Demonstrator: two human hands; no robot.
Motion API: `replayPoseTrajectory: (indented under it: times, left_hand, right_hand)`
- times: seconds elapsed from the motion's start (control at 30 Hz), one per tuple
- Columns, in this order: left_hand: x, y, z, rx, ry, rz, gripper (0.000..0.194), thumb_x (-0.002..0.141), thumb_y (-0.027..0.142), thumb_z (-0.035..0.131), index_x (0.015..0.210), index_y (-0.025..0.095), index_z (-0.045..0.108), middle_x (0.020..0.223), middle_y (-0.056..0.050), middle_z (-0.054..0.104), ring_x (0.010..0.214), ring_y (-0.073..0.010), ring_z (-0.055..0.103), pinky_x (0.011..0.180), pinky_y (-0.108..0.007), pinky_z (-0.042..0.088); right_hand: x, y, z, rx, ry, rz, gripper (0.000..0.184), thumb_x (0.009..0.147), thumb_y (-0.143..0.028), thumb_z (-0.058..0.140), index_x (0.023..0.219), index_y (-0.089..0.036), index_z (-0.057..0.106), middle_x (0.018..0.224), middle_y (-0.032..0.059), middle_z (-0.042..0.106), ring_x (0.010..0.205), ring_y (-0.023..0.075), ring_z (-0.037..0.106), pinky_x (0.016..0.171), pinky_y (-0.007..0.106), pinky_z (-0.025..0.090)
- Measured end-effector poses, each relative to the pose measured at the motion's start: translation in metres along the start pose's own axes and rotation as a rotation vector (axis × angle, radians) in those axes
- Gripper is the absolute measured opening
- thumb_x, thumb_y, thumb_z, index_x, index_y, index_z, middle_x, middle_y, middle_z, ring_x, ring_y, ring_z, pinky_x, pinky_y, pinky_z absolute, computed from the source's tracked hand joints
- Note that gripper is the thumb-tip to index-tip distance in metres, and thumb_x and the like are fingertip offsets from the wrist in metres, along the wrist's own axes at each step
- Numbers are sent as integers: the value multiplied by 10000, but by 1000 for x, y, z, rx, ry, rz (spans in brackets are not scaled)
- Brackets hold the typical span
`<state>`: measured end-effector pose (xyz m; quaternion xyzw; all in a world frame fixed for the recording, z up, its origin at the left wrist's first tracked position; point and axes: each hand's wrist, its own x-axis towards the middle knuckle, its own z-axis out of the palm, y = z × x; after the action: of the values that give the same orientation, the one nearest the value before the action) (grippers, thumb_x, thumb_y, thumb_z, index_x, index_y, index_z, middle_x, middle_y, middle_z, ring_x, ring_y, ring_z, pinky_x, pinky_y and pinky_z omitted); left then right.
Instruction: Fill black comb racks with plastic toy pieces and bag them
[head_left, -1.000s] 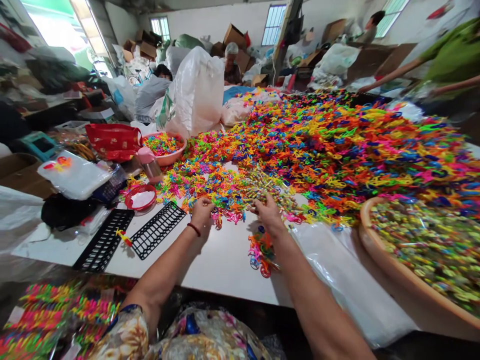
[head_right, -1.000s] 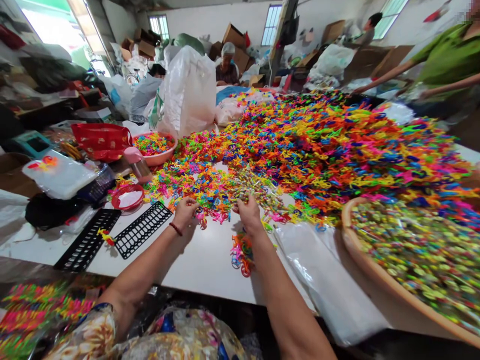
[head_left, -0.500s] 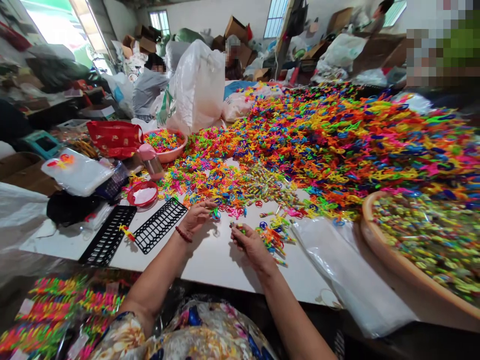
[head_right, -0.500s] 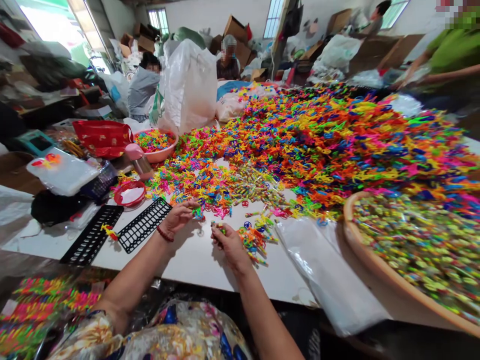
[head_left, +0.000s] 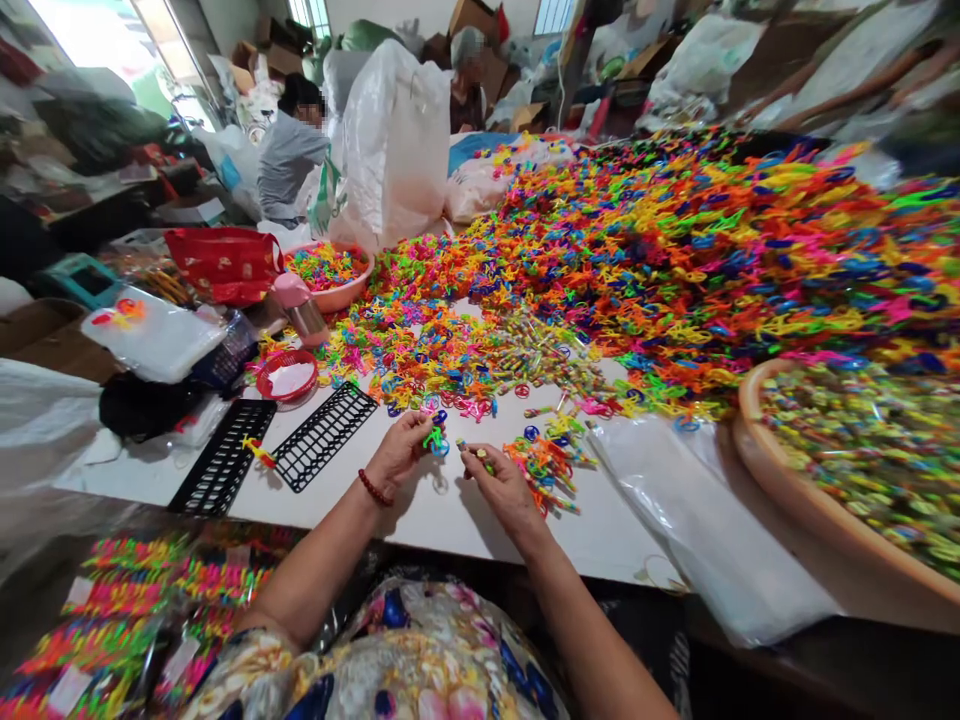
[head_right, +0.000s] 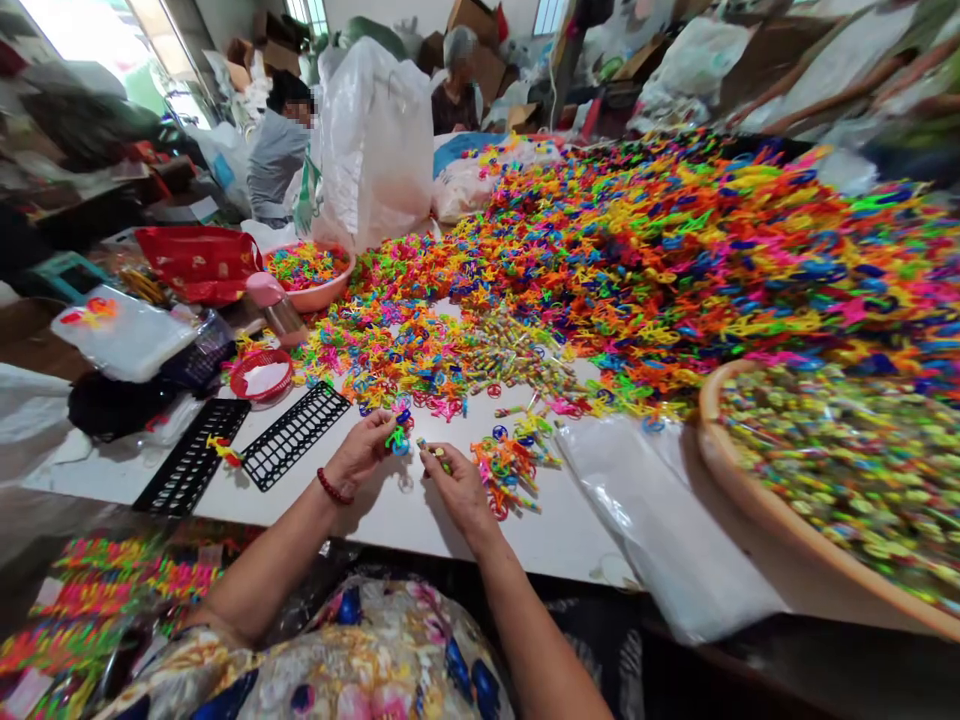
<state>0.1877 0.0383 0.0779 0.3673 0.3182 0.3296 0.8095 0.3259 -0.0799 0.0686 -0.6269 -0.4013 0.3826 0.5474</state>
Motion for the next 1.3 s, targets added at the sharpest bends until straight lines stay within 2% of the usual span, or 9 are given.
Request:
replayPoseTrajectory:
  times: [0.13,0.27,0.43,0.6,0.8,1.07,1.3]
  left_hand:
    - [-18,-8,12,-46,18,-10,413,670,393,839,858,200,525,693,59,562,556,-78,541,547,-218,465]
    - [-25,-9,23,-91,38,29,432,655,354,849,887,199,518,749,59,567,540,-56,520,511,-198,441]
    - [-28,-16,31,-1,23,45,433,708,473,793,834,193,488,672,74,512,482,-55,498,497,-210,440]
    - [-29,-31,28,154,30,85,438,756,552,720,802,193,475,646,75,469,483,-51,427,469,-194,359]
    - [-32,-33,25,389,62,183,413,810,570,651,801,180,515,702,44,471,602,-77,416,540,-201,363]
    - [-34,-37,26,381,28,125,408,825,581,616,819,198,476,719,45,463,595,-87,420,534,-216,378]
    - [-33,-40,24,445,-32,141,389,863,569,579,818,199,470,698,50,442,581,-85,411,535,-215,365]
  right_hand:
    - [-5,-1,1,-34,4,28,473,810,-607,622,1006,-183,699,681,-2,598,629,150,553,590,250,421]
    - [-11,-3,2,-32,-12,40,456,826,-597,609,983,-178,697,630,-22,530,562,124,464,527,237,356]
    - [-17,-9,1,16,-59,39,423,830,-585,605,911,-180,695,614,-35,487,546,104,395,513,233,309]
    - [-23,-9,2,81,-92,103,449,799,-604,640,889,-167,691,572,-52,435,516,88,343,478,228,252]
    - [-28,-2,0,281,-147,247,466,747,-631,692,831,-176,643,513,-88,348,441,55,235,414,216,144]
    - [-30,0,-4,511,-206,407,435,695,-572,745,794,-168,618,437,-111,338,376,29,166,359,186,89]
    - [-31,-1,-6,663,-238,485,390,677,-487,789,791,-159,612,438,-118,349,372,11,144,344,148,115]
